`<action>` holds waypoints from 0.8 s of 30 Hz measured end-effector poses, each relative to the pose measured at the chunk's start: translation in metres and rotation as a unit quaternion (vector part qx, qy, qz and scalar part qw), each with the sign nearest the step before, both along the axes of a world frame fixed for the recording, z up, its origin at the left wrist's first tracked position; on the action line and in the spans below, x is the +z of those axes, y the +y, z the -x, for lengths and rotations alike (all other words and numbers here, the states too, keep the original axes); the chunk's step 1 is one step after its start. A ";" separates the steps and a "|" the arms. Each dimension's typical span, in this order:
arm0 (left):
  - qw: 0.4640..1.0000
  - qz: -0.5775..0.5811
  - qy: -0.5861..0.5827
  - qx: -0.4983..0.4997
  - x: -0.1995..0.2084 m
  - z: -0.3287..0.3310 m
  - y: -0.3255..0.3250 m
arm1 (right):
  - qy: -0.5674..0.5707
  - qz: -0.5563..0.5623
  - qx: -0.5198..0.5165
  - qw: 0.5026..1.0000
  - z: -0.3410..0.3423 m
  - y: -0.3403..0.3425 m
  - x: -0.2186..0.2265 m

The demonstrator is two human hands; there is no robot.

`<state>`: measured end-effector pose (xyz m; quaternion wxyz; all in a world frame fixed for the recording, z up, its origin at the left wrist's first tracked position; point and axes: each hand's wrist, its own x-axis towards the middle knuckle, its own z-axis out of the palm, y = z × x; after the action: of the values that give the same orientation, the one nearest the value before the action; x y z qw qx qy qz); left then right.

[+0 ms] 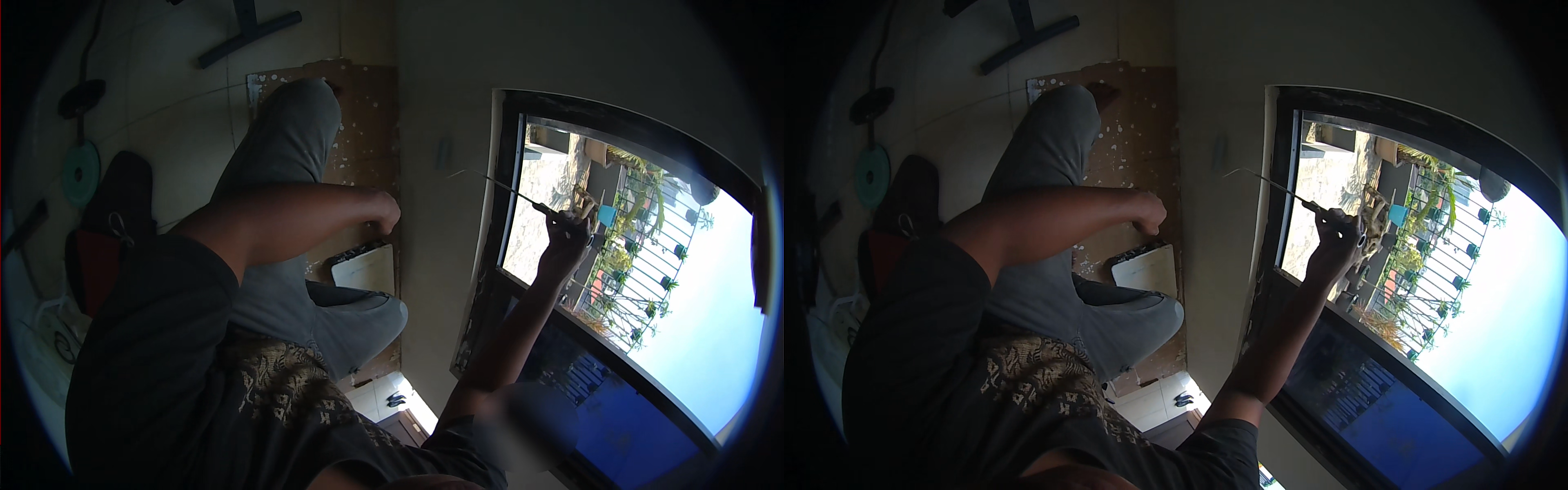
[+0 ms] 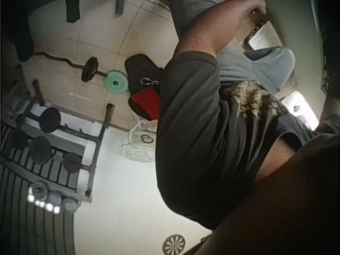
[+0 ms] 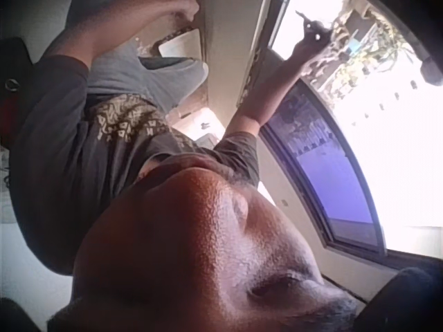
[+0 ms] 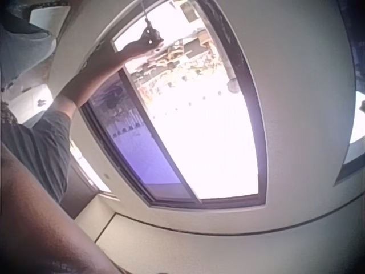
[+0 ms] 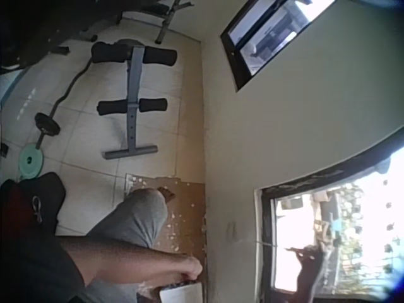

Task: The person coats a paint roller in a paint tray and paints the wall beneath the window using the paint roller.

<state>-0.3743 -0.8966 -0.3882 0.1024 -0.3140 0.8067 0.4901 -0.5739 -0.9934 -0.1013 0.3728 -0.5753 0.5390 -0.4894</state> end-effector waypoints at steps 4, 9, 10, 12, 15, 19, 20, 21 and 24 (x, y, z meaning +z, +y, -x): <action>0.999 -0.032 -0.036 -0.013 0.010 -0.006 0.002 | 0.045 0.006 -0.020 0.999 -0.015 -0.016 -0.092; 1.000 -0.009 -0.018 -0.016 0.015 0.003 -0.001 | 0.087 -0.037 0.058 0.994 -0.007 -0.042 -0.206; 0.999 -0.025 -0.028 -0.021 0.021 0.007 -0.002 | 0.085 -0.037 0.058 0.994 0.000 -0.045 -0.210; 0.999 -0.017 -0.015 -0.027 0.018 0.001 -0.001 | 0.127 -0.059 0.055 0.989 -0.009 -0.041 -0.212; 0.999 -0.002 -0.009 -0.049 0.008 -0.002 0.004 | 0.102 -0.030 0.030 0.994 -0.022 -0.042 -0.186; 0.998 0.002 -0.004 -0.059 0.016 -0.002 0.005 | -0.031 -0.014 0.031 0.999 -0.007 -0.037 -0.142; 0.999 0.004 0.003 -0.040 0.028 -0.005 0.004 | -0.025 -0.013 0.023 0.999 0.001 -0.033 -0.137; 0.999 0.003 0.005 -0.043 0.030 -0.008 0.004 | 0.024 -0.031 0.025 0.999 0.002 -0.033 -0.136; 0.999 0.003 -0.003 -0.053 0.027 -0.013 0.005 | 0.107 -0.034 0.077 0.991 -0.019 -0.037 -0.166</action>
<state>-0.3609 -0.8917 -0.3613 0.1296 -0.2721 0.8234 0.4807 -0.5547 -1.0308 -0.2670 0.3691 -0.6511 0.5458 -0.3766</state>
